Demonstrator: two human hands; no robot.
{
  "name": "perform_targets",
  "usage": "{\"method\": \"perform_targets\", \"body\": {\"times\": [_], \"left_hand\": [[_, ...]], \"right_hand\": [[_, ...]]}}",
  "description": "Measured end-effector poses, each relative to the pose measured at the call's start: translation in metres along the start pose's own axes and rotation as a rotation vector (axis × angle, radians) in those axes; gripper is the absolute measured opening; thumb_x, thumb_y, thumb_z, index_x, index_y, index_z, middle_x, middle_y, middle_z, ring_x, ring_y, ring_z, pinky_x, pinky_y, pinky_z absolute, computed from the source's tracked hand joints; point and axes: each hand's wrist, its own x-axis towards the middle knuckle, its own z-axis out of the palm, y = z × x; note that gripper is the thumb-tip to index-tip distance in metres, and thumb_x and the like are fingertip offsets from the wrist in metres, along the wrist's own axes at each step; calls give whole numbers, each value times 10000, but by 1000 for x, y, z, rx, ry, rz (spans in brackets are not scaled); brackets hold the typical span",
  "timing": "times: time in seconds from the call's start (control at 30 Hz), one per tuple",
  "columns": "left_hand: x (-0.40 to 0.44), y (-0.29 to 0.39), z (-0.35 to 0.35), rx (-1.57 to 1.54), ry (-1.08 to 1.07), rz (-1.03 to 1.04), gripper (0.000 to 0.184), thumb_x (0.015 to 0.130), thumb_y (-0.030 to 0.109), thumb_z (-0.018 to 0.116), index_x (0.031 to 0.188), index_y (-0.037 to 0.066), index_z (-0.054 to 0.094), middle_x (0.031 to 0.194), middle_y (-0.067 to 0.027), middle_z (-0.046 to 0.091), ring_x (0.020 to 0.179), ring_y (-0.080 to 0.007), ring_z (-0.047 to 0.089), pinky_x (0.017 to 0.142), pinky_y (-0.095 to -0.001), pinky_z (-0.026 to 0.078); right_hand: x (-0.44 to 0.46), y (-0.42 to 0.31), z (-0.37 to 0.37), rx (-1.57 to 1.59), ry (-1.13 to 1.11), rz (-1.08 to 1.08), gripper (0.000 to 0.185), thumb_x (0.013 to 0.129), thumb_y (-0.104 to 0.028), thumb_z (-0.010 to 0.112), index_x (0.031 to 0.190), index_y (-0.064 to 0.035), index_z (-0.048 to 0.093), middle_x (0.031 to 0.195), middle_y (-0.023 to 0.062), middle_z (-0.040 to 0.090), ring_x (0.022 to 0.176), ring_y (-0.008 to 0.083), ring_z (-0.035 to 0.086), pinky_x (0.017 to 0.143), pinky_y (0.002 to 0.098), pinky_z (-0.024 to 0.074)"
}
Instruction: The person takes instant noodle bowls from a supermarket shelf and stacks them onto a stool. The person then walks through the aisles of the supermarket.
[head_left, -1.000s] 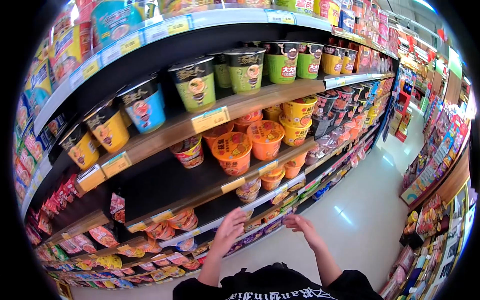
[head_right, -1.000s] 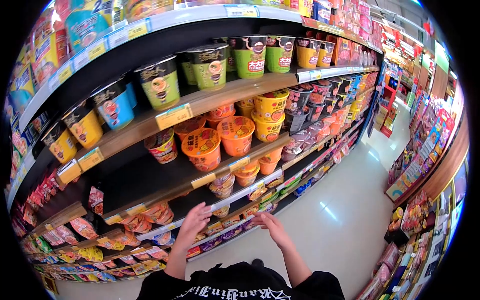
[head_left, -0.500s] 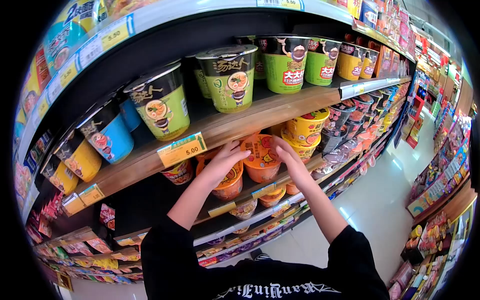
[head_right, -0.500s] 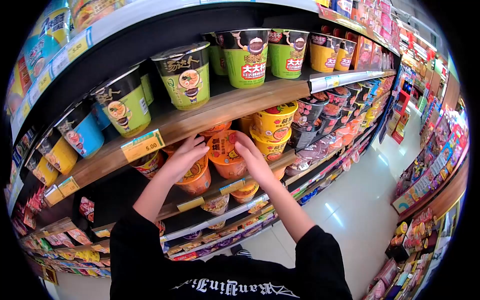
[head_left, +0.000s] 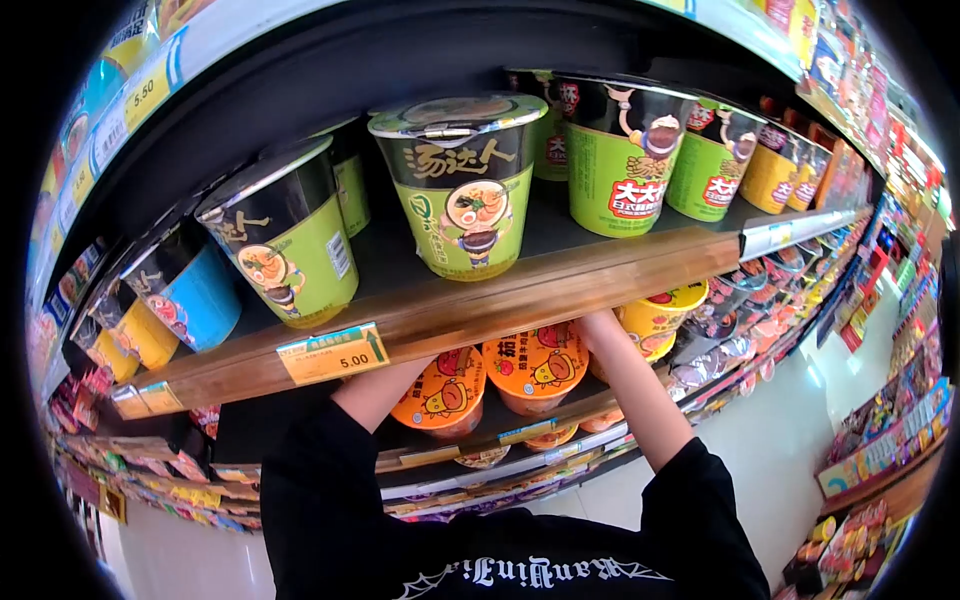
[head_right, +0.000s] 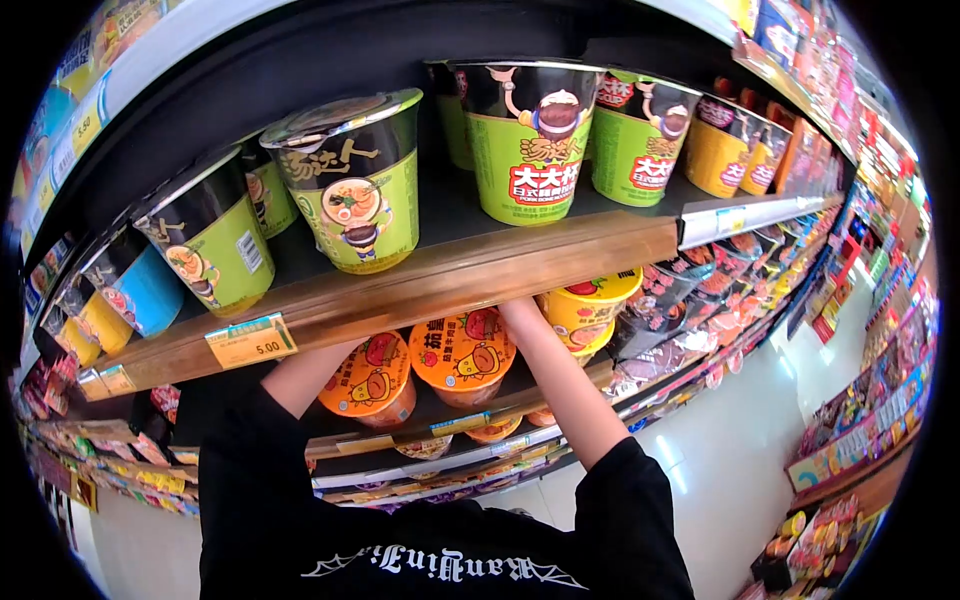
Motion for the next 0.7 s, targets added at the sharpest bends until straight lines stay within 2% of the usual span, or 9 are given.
{"method": "perform_targets", "body": {"times": [0.03, 0.2, 0.33, 0.47, 0.57, 0.6, 0.63, 0.67, 0.7], "left_hand": [[-1, 3, -1, 6, -14, -22, 544, 805, 278, 676, 1238, 23, 470, 1283, -131, 475, 1160, -200, 459, 977, -339, 368], [-21, 15, 0, 12, -31, -108, 526, 807, 273, 674, 1225, 23, 477, 1270, -130, 485, 1142, -203, 472, 965, -341, 378], [-46, 31, 8, 11, 37, -157, 511, 809, 269, 673, 1215, 23, 482, 1258, -129, 492, 1127, -205, 483, 956, -343, 387], [-84, 40, 41, -78, 308, 53, 470, 787, 228, 687, 1150, -6, 501, 1150, -136, 534, 1003, -225, 540, 912, -347, 421], [-121, 47, 61, 131, 531, 83, 692, 739, 94, 668, 1313, 7, 291, 1215, -145, 423, 1118, -243, 453, 897, -350, 438], [-132, 49, 71, 208, 627, 132, 799, 730, 7, 634, 1383, 34, 175, 1274, -126, 356, 1176, -218, 422, 902, -353, 442], [-148, 65, 80, -33, 640, 49, 948, 707, -4, 650, 1424, 43, 32, 1306, -122, 292, 1227, -225, 372, 961, -372, 400], [-163, 69, 82, 183, 676, 28, 978, 711, 3, 656, 1437, 47, 2, 1324, -125, 290, 1241, -228, 356, 1005, -387, 351], [-178, 76, 85, 167, 692, 26, 972, 716, 0, 653, 1439, 51, 6, 1339, -123, 278, 1246, -230, 352, 1012, -390, 339]], "right_hand": [[7, 7, -3, 67, -29, -14, 360, 922, -331, 440, 1122, -44, 523, 1080, 111, 587, 986, 198, 559, 795, 354, 480], [35, 34, -29, 57, -159, 34, 351, 922, -309, 468, 1132, -32, 519, 1110, 112, 574, 998, 199, 552, 807, 342, 471], [-10, -6, -5, -55, -240, -51, 367, 911, -294, 513, 1162, -26, 508, 1141, 93, 552, 1015, 179, 529, 865, 329, 445], [-47, -26, -9, -26, -498, -4, 447, 848, -158, 557, 1247, 1, 433, 1195, 84, 510, 1078, 162, 471, 951, 306, 356], [-60, -19, -16, 36, -693, -115, 460, 855, -133, 580, 1269, -1, 429, 1186, 84, 520, 1041, 152, 499, 909, 279, 390], [-72, -24, -17, 66, -700, -92, 538, 855, -116, 574, 1329, -7, 343, 1238, 90, 470, 1077, 159, 472, 929, 284, 381], [-81, -26, -16, 95, -710, -65, 623, 855, -99, 567, 1389, -13, 257, 1290, 97, 421, 1114, 166, 446, 950, 288, 371], [-85, -24, -17, 65, -789, -135, 737, 857, -69, 543, 1439, -19, 94, 1401, 117, 283, 1229, 192, 356, 1010, 302, 323], [-91, -23, -16, 103, -833, -115, 761, 846, -59, 544, 1441, -16, 73, 1425, 126, 247, 1267, 204, 316, 1036, 321, 289]]}}
